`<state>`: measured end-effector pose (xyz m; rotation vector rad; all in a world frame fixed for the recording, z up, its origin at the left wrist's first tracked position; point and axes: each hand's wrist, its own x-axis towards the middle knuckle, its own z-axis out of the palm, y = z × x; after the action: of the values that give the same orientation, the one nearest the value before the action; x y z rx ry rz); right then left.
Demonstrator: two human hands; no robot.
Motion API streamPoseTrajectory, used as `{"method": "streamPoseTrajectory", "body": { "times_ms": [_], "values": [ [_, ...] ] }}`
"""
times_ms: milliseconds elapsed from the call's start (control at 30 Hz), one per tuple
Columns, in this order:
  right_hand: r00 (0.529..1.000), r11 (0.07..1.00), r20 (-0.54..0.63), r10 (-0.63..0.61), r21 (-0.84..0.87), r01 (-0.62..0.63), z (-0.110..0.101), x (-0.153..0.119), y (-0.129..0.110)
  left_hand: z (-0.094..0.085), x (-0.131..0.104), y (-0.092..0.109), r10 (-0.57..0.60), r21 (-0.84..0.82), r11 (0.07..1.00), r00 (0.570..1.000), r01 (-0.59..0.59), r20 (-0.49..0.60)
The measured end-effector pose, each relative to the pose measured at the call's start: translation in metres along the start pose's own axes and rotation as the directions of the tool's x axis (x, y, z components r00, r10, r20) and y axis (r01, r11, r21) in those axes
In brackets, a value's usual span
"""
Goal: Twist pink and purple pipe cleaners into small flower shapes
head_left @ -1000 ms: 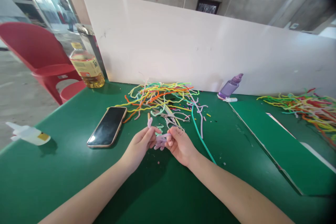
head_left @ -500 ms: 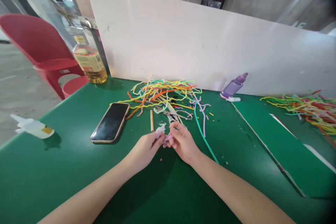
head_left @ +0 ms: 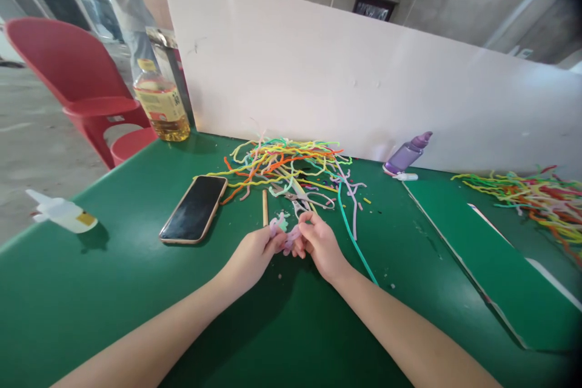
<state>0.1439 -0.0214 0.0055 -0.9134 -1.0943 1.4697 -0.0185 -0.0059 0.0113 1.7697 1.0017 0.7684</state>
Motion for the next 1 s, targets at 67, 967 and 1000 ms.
{"method": "streamPoseTrajectory", "body": {
  "times_ms": [67,967,1000],
  "values": [
    [1.000,0.999,-0.001,-0.013,-0.044,0.013,0.002,-0.002,0.001,0.000,-0.001,0.002,0.004,0.021,1.000,1.000,-0.003,-0.022],
    [0.916,0.983,-0.375,-0.141,-0.164,0.085,0.009,-0.005,-0.004,0.014,-0.010,0.019,-0.043,-0.663,0.737,0.970,-0.130,-0.239],
    [0.913,0.989,-0.386,-0.135,-0.112,0.099,0.009,-0.004,-0.004,0.015,-0.010,0.019,-0.048,-0.669,0.729,0.965,-0.142,-0.257]
  ]
}}
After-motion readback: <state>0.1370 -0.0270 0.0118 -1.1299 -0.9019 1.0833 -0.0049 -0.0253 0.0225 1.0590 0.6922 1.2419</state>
